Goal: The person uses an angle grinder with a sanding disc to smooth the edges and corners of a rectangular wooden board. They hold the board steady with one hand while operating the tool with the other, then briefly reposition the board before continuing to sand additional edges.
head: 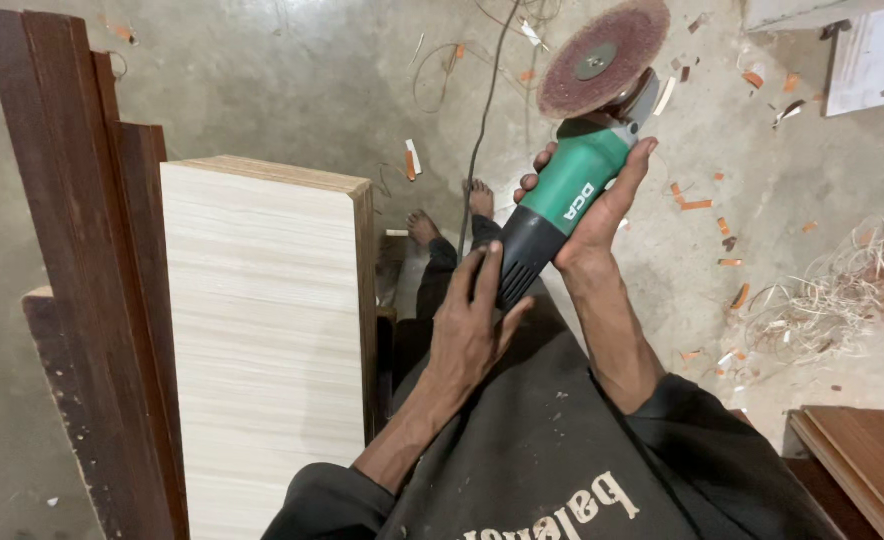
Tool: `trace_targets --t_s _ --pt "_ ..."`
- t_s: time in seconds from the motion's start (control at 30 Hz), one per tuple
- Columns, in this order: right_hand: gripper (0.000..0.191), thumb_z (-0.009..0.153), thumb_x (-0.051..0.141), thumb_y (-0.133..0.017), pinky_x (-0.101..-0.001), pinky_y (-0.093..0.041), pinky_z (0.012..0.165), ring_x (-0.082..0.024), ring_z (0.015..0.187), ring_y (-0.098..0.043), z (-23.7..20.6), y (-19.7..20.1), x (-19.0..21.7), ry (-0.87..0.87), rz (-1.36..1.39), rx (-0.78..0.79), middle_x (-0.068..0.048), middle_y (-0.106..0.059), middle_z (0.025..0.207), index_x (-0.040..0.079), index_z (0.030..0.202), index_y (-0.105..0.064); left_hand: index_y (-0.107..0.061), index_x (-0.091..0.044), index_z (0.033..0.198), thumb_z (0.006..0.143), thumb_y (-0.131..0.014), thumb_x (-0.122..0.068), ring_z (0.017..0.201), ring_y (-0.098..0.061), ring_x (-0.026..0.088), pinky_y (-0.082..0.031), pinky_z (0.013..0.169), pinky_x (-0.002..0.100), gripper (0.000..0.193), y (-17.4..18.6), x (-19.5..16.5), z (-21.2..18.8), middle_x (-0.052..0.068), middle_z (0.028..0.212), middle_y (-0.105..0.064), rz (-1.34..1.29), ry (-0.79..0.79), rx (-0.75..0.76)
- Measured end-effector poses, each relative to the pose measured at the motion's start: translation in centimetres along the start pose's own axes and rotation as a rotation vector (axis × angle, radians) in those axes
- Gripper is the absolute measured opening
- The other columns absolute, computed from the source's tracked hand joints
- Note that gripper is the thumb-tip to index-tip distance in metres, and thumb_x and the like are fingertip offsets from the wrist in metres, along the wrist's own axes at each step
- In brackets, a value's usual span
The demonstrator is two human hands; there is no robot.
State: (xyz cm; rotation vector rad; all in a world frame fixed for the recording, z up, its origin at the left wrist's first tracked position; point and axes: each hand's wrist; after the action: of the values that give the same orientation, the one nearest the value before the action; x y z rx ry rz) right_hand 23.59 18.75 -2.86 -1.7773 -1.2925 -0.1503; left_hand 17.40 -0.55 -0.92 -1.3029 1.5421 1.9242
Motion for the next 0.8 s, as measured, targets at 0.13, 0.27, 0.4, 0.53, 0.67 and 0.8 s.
trace_targets --t_s 0.13,0.27,0.4,0.53,0.67,0.8 --pt "0.089 0.081 0.088 -0.045 -0.0431 -0.058 0.068 -0.025 0.074 -0.065 1.6 2.2 -0.9 -0.103 0.157 -0.015 -0.01 -0.064 0.088 0.002 0.102 -0.058 -0.035 -0.011 0.146 0.086 -0.088 -0.017 0.132 -0.057 0.035 -0.06 0.105 0.044 0.081 0.1 1.9 -1.5 0.019 0.144 -0.046 -0.083 -0.206 -0.153" --pt "0.092 0.081 0.09 -0.044 -0.0423 -0.058 0.068 -0.025 0.071 -0.064 2.5 4.2 -2.1 -0.188 0.329 -0.06 -0.011 -0.063 0.085 0.001 0.099 -0.057 -0.039 -0.013 0.143 0.083 -0.092 -0.014 0.133 -0.055 0.034 -0.061 0.105 0.041 0.08 -0.6 3.4 -2.3 0.017 0.146 -0.042 -0.04 -0.268 -0.149" --pt "0.091 0.079 0.089 -0.045 -0.0442 -0.056 0.066 -0.026 0.071 -0.064 2.9 5.3 -3.2 -0.215 0.458 -0.034 -0.011 -0.063 0.085 0.001 0.099 -0.058 -0.052 -0.011 0.134 0.083 -0.092 -0.008 0.134 -0.053 0.032 -0.059 0.102 0.038 0.065 -1.8 4.0 -2.9 0.018 0.146 -0.041 0.077 -0.271 -0.172" --pt "0.091 0.078 0.09 -0.047 -0.0461 -0.057 0.067 -0.028 0.072 -0.065 2.6 5.8 -3.3 -0.191 0.379 -0.077 -0.012 -0.062 0.084 0.002 0.098 -0.057 -0.063 -0.006 0.122 0.081 -0.091 -0.003 0.136 -0.049 0.035 -0.06 0.101 0.039 0.05 -2.9 3.5 -3.3 0.019 0.143 -0.041 0.065 -0.246 -0.203" --pt "0.093 0.08 0.091 -0.043 -0.0463 -0.058 0.069 -0.029 0.073 -0.065 2.2 6.2 -2.0 -0.208 0.282 -0.091 -0.011 -0.062 0.085 0.002 0.101 -0.058 -0.067 -0.011 0.117 0.081 -0.09 -0.025 0.135 -0.051 0.03 -0.054 0.103 0.045 0.044 1.7 2.1 -1.1 0.012 0.141 -0.053 0.168 -0.311 0.08" --pt "0.094 0.078 0.092 -0.038 -0.0452 -0.058 0.067 -0.027 0.069 -0.066 1.8 7.0 -0.3 -0.212 0.002 -0.115 -0.009 -0.063 0.084 0.006 0.106 -0.062 -0.059 -0.002 0.132 0.065 -0.084 -0.056 0.139 -0.042 0.036 -0.023 0.118 0.06 0.09 15.0 3.2 6.3 0.016 0.145 -0.051 0.368 -0.122 0.444"
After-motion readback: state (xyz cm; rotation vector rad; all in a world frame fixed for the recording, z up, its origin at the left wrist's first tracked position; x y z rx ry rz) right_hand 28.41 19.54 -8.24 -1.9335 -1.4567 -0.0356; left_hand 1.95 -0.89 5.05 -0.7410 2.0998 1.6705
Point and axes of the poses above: each hand's wrist, its own z-axis towards the middle knuckle, its own y-axis out of the back of the hand, x = y × z
